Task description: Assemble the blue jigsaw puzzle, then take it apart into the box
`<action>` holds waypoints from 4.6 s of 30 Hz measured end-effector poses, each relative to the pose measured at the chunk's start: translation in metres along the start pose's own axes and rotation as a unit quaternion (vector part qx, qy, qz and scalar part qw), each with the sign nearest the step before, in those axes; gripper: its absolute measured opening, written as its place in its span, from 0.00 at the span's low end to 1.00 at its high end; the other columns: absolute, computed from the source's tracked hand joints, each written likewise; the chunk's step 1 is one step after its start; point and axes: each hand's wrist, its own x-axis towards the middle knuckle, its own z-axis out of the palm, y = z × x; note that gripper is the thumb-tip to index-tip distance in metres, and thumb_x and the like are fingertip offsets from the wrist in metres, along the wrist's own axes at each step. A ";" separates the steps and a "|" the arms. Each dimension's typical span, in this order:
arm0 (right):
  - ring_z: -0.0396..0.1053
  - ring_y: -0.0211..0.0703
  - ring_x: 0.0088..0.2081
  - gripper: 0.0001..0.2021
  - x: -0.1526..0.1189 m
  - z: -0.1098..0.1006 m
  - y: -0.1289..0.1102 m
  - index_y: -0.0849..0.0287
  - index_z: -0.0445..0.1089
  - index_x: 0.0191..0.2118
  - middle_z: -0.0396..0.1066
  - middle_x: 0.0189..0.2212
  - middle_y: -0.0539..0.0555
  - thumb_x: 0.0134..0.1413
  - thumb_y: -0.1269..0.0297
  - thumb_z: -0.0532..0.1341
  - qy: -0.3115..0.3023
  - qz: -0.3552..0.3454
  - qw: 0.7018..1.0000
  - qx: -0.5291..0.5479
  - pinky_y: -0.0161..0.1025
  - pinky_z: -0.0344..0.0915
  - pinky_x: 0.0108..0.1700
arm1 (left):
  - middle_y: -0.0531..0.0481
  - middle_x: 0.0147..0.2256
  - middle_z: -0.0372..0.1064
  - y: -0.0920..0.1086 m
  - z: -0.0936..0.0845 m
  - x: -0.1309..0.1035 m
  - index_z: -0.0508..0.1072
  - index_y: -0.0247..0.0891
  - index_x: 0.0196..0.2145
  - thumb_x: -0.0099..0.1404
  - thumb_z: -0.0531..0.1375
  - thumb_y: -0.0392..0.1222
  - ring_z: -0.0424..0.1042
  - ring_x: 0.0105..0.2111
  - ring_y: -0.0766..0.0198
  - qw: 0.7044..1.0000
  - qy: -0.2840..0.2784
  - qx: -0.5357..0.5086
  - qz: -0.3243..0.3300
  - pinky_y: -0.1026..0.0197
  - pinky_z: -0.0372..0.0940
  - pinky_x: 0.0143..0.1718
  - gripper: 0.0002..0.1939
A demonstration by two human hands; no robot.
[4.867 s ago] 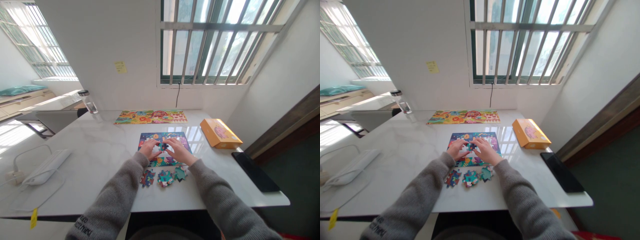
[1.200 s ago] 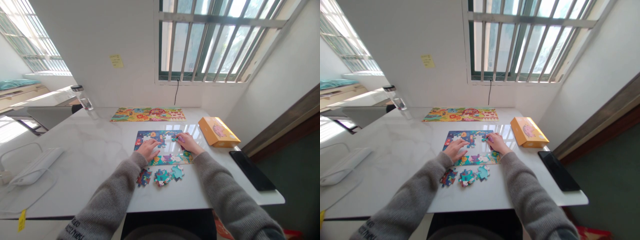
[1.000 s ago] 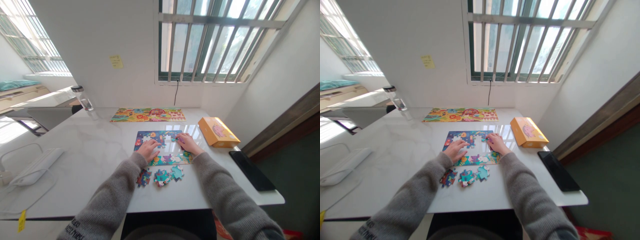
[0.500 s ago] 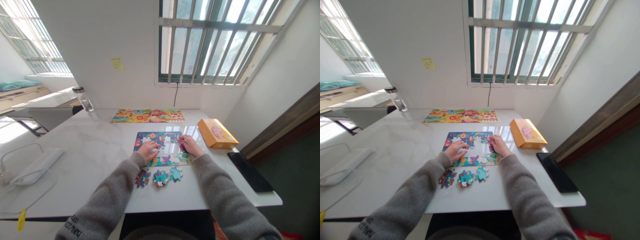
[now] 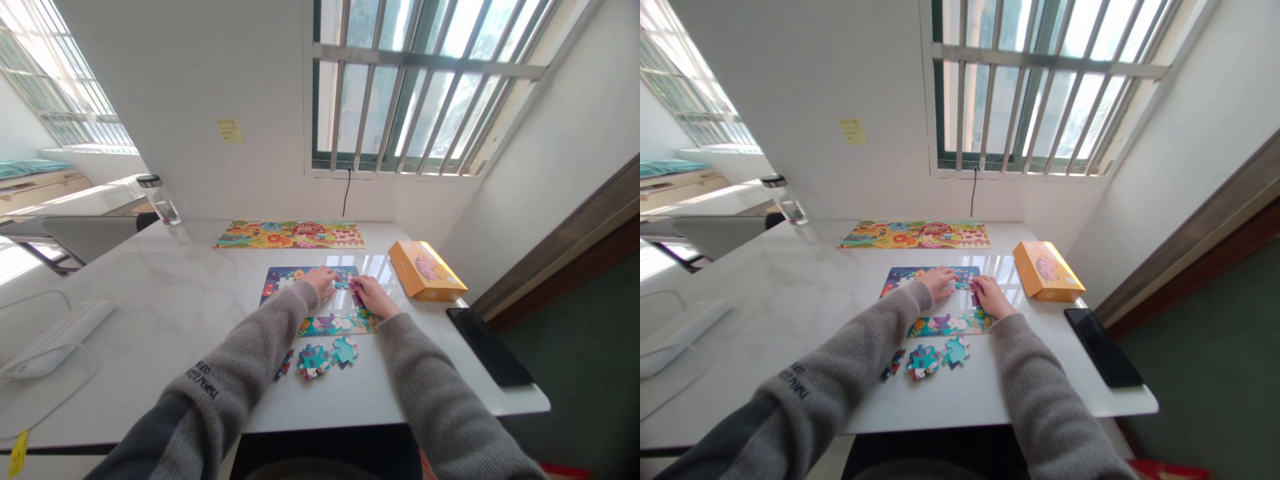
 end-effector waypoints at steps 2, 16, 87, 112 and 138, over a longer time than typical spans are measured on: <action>0.66 0.52 0.52 0.15 0.000 -0.001 -0.001 0.59 0.71 0.52 0.72 0.48 0.61 0.62 0.70 0.53 0.000 0.004 1.000 -0.004 0.49 0.63 0.57 | 0.43 0.52 0.69 0.004 0.003 0.007 0.71 0.41 0.51 0.66 0.58 0.45 0.65 0.53 0.50 1.000 0.000 0.021 -0.002 0.50 0.63 0.51 0.16; 0.67 0.52 0.50 0.14 0.000 -0.003 -0.007 0.60 0.70 0.51 0.73 0.46 0.62 0.66 0.63 0.53 0.007 -0.002 1.000 -0.010 0.47 0.63 0.56 | 0.43 0.44 0.71 0.006 0.011 0.008 0.75 0.43 0.44 0.62 0.61 0.46 0.67 0.49 0.49 0.999 0.000 0.027 0.027 0.48 0.60 0.51 0.12; 0.61 0.52 0.55 0.18 0.039 0.027 -0.044 0.50 0.73 0.55 0.69 0.52 0.58 0.63 0.70 0.56 -0.090 -0.078 0.984 -0.130 0.51 0.55 0.59 | 0.45 0.59 0.68 -0.027 0.019 -0.082 0.71 0.41 0.54 0.67 0.57 0.43 0.64 0.60 0.53 0.994 0.057 -0.091 -0.034 0.47 0.59 0.62 0.19; 0.67 0.47 0.41 0.07 -0.012 -0.017 -0.082 0.57 0.74 0.42 0.72 0.34 0.54 0.62 0.68 0.59 -0.108 -0.095 0.989 -0.031 0.46 0.61 0.49 | 0.43 0.59 0.67 -0.027 0.021 -0.083 0.71 0.39 0.55 0.68 0.56 0.42 0.64 0.60 0.52 0.995 0.051 -0.079 -0.030 0.45 0.59 0.62 0.20; 0.62 0.36 0.29 0.04 -0.055 -0.060 -0.123 0.57 0.67 0.34 0.67 0.29 0.48 0.60 0.64 0.60 -0.326 -0.023 0.937 0.126 0.33 0.59 0.31 | 0.43 0.60 0.66 -0.027 0.021 -0.084 0.71 0.39 0.55 0.67 0.57 0.43 0.65 0.59 0.52 0.994 0.060 -0.085 -0.024 0.45 0.59 0.62 0.20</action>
